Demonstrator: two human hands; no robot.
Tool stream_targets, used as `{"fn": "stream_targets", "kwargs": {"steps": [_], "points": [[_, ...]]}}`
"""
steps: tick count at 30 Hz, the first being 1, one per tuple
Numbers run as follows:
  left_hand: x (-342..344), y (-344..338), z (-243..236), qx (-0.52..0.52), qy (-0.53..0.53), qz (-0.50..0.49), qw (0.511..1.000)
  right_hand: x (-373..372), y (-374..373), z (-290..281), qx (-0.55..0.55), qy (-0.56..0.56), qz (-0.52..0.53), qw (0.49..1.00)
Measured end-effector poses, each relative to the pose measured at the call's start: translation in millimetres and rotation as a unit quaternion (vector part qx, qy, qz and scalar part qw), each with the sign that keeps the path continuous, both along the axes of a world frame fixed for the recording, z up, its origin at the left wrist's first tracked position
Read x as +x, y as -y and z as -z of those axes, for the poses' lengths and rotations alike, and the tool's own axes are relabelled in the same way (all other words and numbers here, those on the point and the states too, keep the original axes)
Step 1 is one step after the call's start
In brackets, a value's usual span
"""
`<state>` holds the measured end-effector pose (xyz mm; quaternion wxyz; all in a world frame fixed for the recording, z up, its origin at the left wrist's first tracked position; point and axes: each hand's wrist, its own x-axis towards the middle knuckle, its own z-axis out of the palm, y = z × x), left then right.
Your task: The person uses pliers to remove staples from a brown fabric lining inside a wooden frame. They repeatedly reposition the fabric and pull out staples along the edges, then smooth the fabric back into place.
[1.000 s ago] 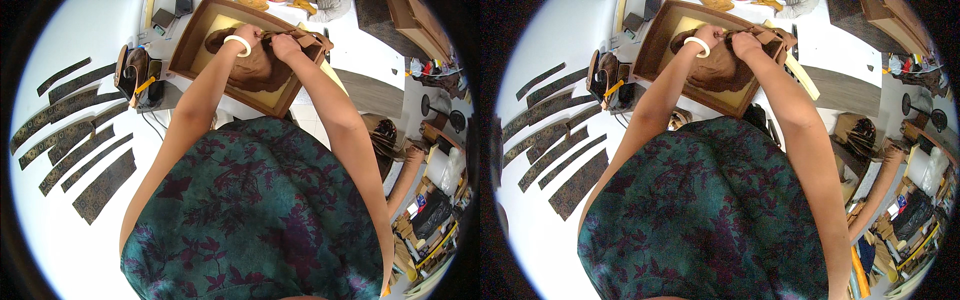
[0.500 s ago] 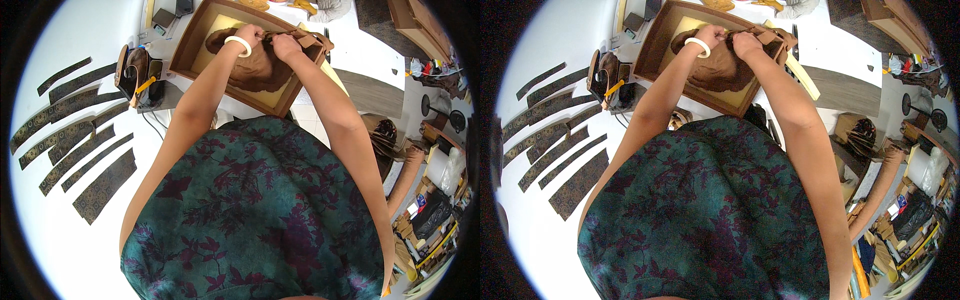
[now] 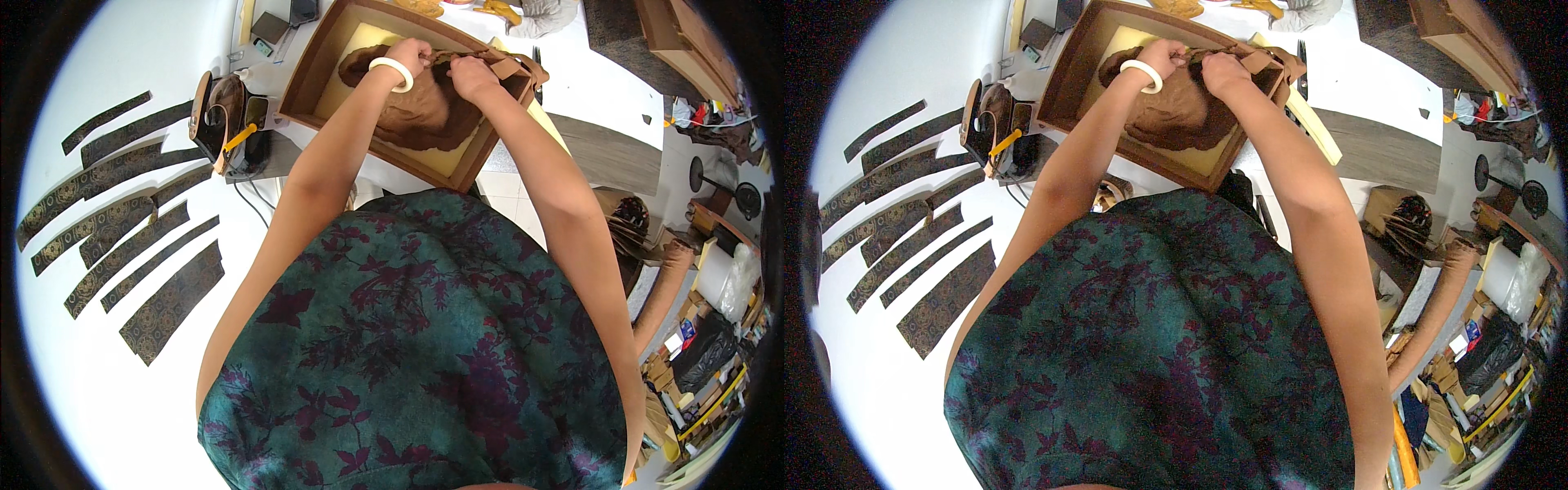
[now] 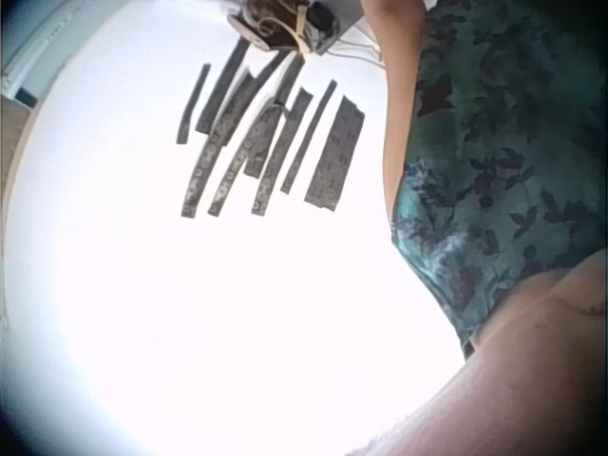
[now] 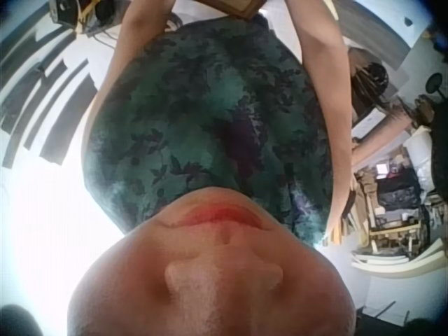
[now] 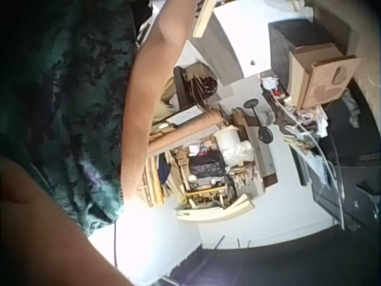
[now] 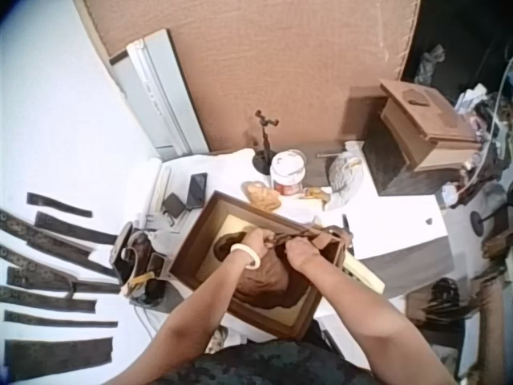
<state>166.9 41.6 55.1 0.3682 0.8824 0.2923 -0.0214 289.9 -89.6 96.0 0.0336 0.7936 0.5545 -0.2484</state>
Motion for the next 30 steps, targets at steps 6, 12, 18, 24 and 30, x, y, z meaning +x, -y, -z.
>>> {"fn": "stream_targets", "kwargs": {"steps": [6, 12, 18, 24, 30], "points": [[-4, -2, 7, -0.009, 0.033, -0.027, 0.999, -5, -4, -2, 0.013, -0.016, 0.001, 1.0], [-1, 2, -9, 0.003, -0.022, 0.002, 1.0, -1, -4, 7, 0.011, -0.006, -0.007, 1.0], [-4, -2, 0, -0.002, -0.01, -0.011, 1.0, -2, -3, 12, 0.036, -0.005, -0.009, 0.999], [-6, -2, -6, -0.011, -0.022, -0.004, 1.0, 1, -3, 3, 0.003, 0.004, -0.045, 0.999], [-6, -2, 1, -0.014, -0.004, -0.006, 1.0, 1, -6, 8, 0.01, -0.01, -0.039, 0.999]]}}
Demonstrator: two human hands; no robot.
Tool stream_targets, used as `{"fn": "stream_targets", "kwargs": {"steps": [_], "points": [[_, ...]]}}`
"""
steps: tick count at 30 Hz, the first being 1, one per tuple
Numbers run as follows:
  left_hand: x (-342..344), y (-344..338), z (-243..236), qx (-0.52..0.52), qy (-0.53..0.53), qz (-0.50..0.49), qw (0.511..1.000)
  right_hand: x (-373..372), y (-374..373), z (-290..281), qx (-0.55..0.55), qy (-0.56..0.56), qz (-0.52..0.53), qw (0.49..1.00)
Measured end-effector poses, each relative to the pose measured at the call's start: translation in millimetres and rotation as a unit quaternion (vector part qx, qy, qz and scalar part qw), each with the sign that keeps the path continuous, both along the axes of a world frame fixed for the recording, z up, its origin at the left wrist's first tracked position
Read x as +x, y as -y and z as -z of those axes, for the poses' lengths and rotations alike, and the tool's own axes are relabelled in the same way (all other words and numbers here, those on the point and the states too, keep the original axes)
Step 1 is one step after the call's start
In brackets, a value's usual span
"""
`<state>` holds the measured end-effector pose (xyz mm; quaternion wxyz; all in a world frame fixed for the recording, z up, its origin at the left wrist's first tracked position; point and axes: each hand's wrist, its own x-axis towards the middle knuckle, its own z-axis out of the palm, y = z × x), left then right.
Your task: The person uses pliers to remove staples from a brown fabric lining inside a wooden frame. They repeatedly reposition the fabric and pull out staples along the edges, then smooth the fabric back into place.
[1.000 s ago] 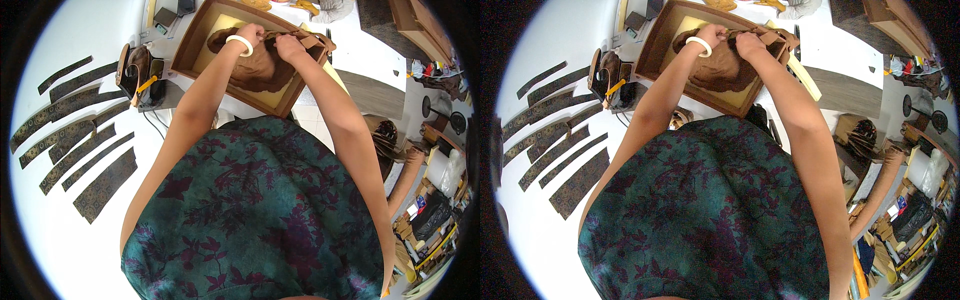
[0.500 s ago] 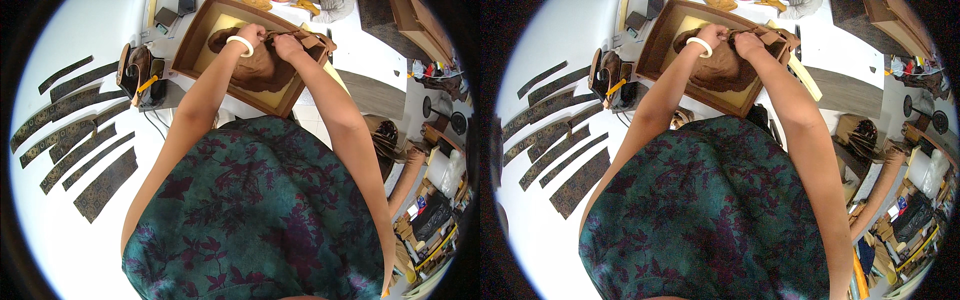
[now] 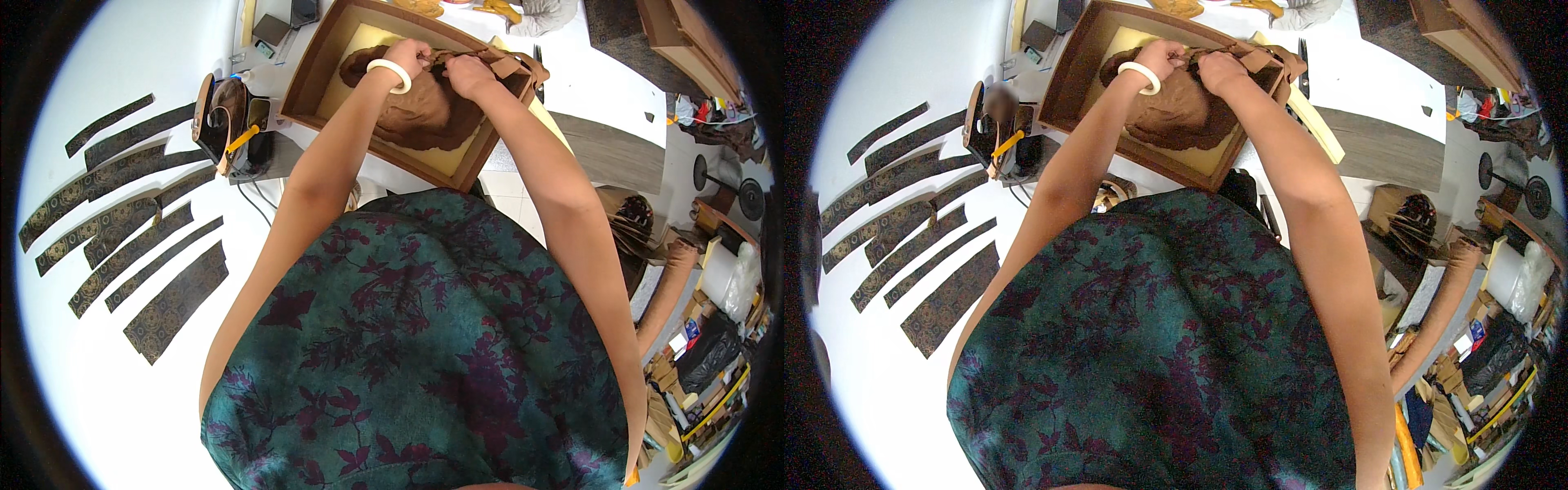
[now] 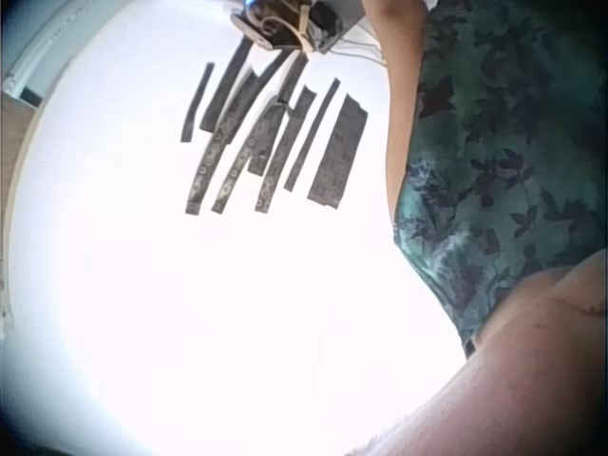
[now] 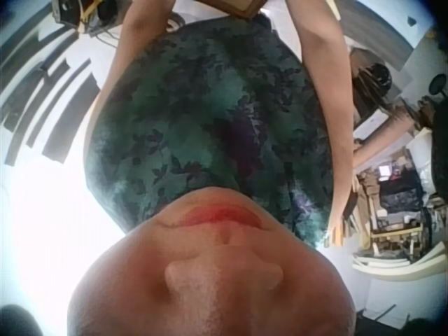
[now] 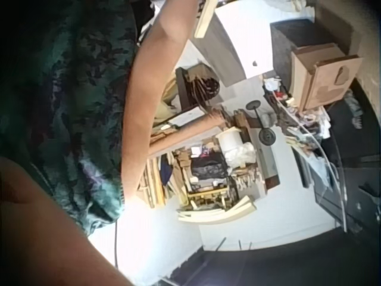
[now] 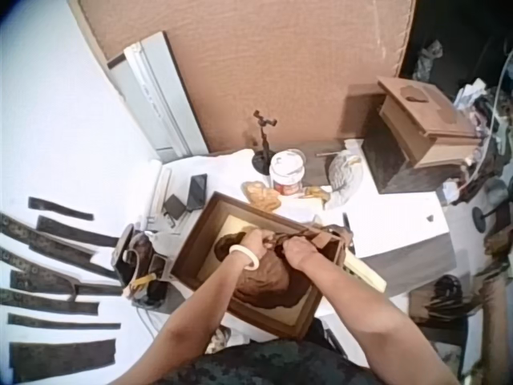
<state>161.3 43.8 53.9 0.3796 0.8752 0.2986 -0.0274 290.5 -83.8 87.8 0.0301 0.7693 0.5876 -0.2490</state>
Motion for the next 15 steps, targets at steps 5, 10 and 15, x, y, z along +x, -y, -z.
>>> {"fn": "stream_targets", "kwargs": {"steps": [5, 10, 15], "points": [[-1, -3, 12, -0.002, 0.006, 0.003, 1.0, -4, 1, 1, 0.025, 0.006, 0.027, 0.999], [2, -2, 3, -0.03, -0.004, 0.011, 0.999, -2, 1, -5, 0.029, -0.008, 0.017, 0.999], [-3, -4, 12, -0.015, -0.007, 0.009, 1.0, -5, 4, -5, 0.033, 0.014, 0.007, 0.999]]}}
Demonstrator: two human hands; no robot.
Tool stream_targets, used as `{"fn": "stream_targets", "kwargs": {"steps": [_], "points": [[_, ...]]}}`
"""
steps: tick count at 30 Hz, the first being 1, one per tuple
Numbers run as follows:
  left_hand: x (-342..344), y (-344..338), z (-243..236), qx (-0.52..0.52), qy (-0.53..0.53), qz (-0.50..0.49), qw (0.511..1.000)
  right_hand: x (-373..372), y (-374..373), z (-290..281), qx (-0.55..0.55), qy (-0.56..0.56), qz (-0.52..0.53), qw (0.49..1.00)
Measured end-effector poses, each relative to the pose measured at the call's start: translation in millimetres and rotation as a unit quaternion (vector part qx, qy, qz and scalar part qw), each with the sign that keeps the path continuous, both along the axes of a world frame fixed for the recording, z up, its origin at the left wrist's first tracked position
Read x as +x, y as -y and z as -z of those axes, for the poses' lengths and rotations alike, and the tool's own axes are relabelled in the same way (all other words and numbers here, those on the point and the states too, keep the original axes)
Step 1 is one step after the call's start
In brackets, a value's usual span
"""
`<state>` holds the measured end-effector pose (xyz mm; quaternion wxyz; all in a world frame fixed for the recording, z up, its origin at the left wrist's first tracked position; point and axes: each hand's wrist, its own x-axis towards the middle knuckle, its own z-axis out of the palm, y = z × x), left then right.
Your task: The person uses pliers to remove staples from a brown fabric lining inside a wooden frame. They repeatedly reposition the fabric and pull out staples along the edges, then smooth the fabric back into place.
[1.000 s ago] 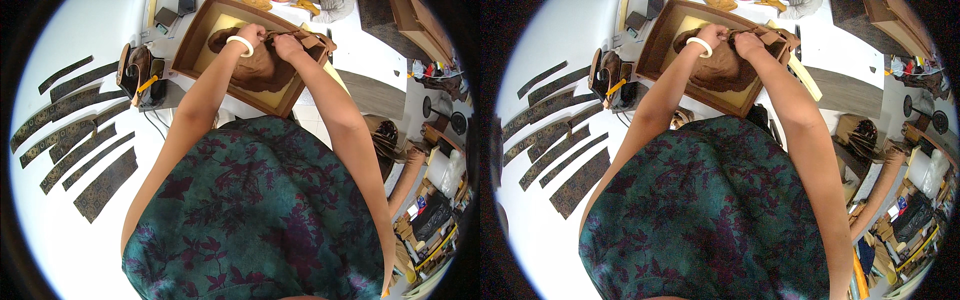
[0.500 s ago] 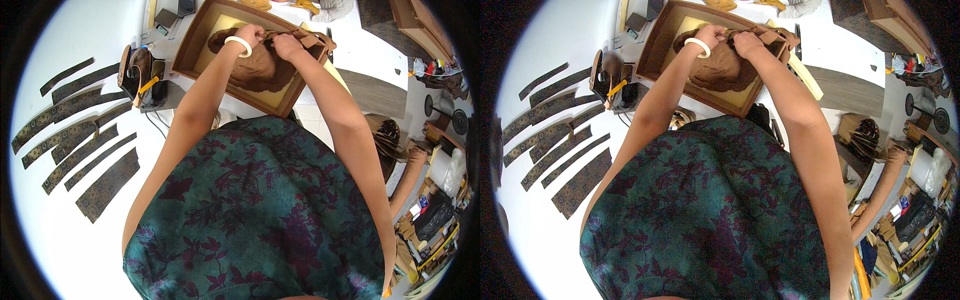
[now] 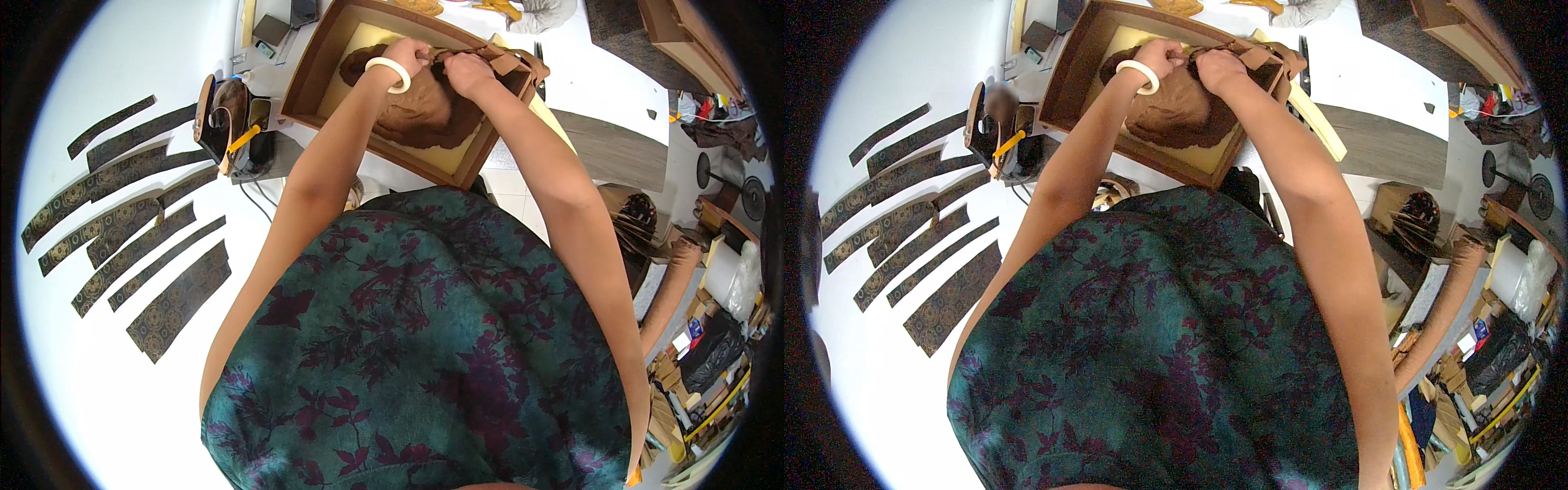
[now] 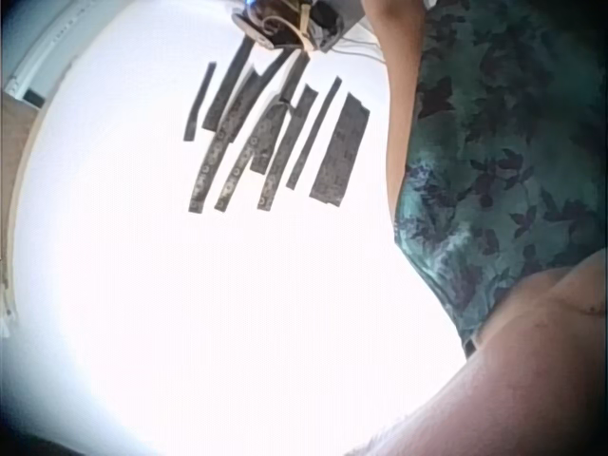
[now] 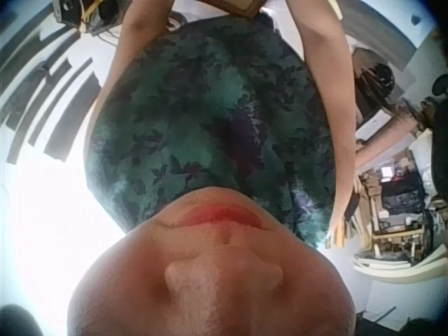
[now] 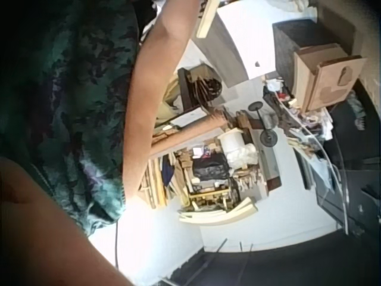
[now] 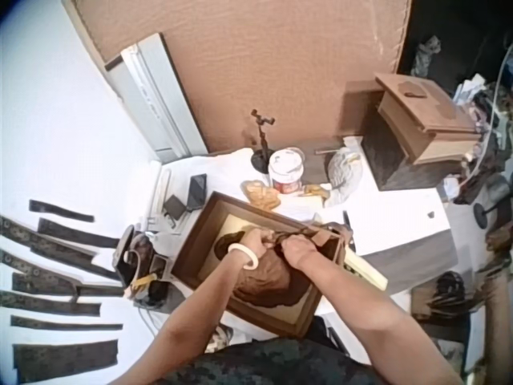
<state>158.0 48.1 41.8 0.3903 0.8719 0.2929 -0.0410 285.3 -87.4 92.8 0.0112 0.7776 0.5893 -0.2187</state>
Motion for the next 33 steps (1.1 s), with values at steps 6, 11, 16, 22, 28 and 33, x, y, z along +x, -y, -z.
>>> {"fn": "stream_targets", "kwargs": {"steps": [6, 11, 16, 22, 28, 33], "points": [[-8, 15, -18, -0.008, -0.023, -0.031, 0.999, 7, 4, 6, 0.01, 0.009, -0.026, 1.0], [0, 18, -53, 0.056, -0.117, 0.018, 0.991, 5, 1, -1, 0.005, 0.008, -0.027, 1.0], [1, 17, -35, 0.062, -0.099, -0.024, 0.993, 3, -1, 3, 0.008, 0.009, -0.025, 1.0], [3, 18, -37, 0.033, -0.119, -0.02, 0.992, -1, -2, 1, 0.001, 0.012, -0.008, 1.0], [1, 17, -39, 0.019, -0.115, -0.018, 0.993, -4, -3, -11, -0.017, 0.008, -0.004, 1.0], [-2, 14, -30, 0.004, -0.091, -0.03, 0.995, 0, -2, -7, -0.01, -0.001, -0.004, 1.0]]}}
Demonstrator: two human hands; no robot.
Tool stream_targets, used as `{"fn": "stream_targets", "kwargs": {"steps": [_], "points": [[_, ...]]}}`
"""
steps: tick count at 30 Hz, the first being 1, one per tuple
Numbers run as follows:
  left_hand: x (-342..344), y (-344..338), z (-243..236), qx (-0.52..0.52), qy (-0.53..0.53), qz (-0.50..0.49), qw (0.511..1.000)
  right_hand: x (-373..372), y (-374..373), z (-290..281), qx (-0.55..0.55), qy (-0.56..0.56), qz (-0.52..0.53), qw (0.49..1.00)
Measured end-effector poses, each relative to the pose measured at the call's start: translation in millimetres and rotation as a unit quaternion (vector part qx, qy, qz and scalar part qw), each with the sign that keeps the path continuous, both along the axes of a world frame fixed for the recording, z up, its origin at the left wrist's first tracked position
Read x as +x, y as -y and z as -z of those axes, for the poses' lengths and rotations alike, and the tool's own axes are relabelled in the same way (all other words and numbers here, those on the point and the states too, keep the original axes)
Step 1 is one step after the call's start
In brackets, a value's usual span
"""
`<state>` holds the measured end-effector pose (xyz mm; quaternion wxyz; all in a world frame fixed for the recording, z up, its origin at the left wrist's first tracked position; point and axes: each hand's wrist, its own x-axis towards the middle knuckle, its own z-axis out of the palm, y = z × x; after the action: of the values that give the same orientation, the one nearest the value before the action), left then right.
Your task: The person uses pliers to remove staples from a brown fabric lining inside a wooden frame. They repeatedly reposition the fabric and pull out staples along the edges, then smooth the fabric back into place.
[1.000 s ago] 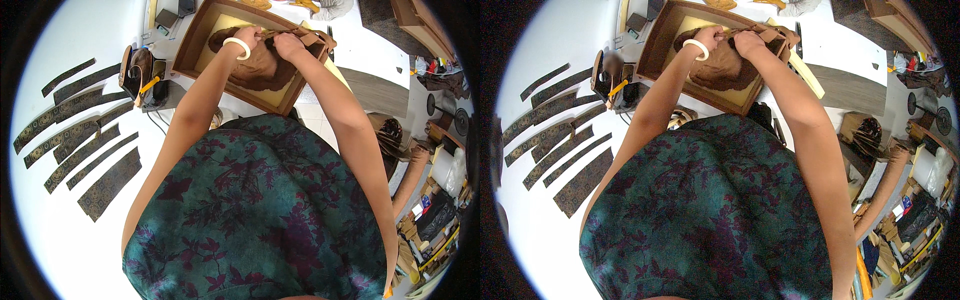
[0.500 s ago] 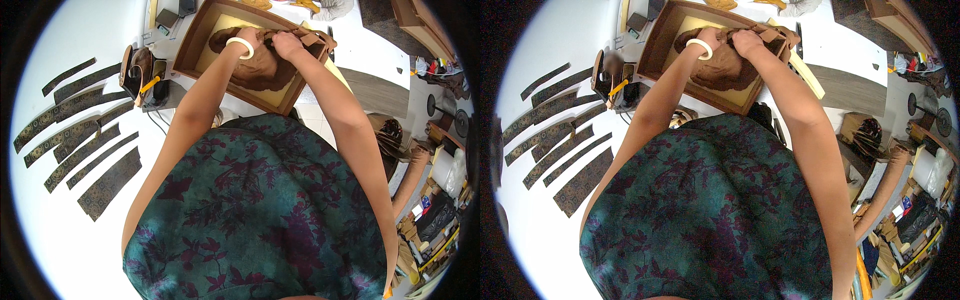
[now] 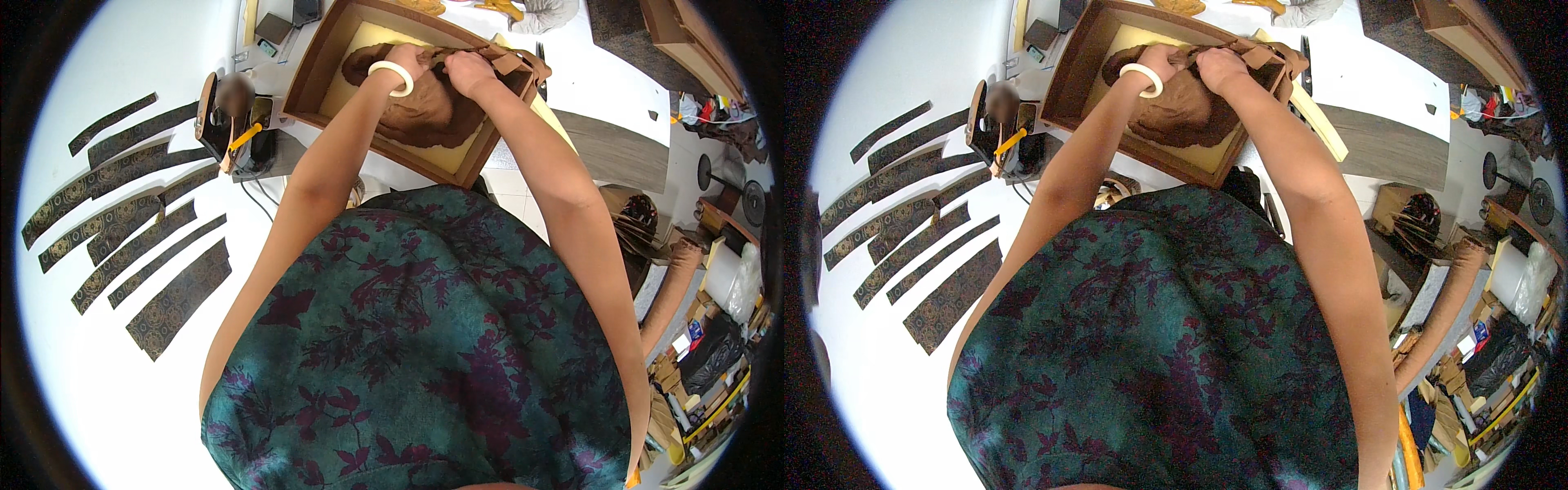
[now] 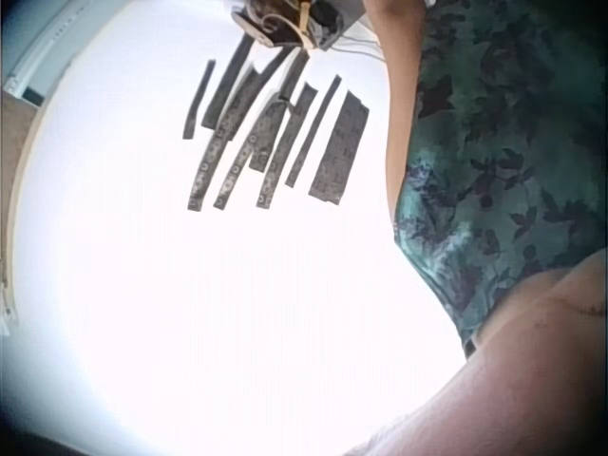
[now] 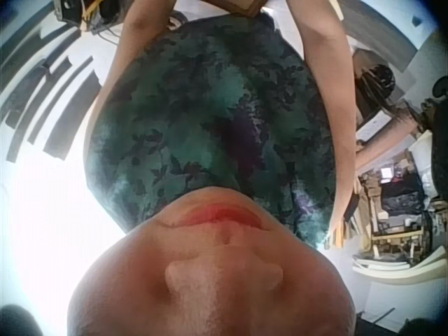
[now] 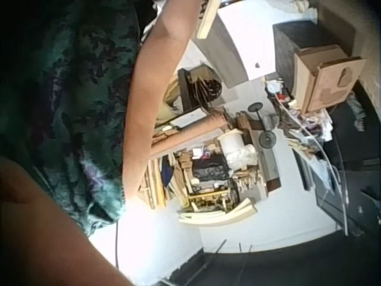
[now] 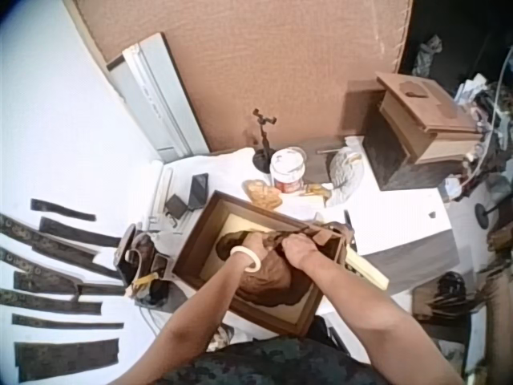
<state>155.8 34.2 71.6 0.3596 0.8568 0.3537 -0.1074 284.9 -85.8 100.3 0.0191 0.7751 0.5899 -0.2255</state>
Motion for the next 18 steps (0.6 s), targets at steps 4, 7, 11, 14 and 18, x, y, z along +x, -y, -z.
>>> {"fn": "stream_targets", "kwargs": {"steps": [4, 7, 11, 14, 18], "points": [[-3, 0, 7, 0.015, 0.004, -0.008, 1.0, 1, 0, 4, 0.009, -0.002, 0.0, 1.0], [-4, -2, 17, 0.021, 0.018, -0.014, 1.0, 1, 1, 3, 0.011, -0.001, -0.007, 1.0], [-9, -10, 31, -0.032, 0.015, -0.038, 0.999, 0, 0, -3, 0.003, 0.016, -0.029, 0.999], [-9, -9, 34, -0.062, 0.027, -0.059, 0.996, 3, 2, 6, 0.018, 0.012, -0.024, 0.999], [-9, -11, 38, -0.06, 0.035, -0.064, 0.996, 1, 0, 4, 0.011, 0.002, -0.015, 1.0]]}}
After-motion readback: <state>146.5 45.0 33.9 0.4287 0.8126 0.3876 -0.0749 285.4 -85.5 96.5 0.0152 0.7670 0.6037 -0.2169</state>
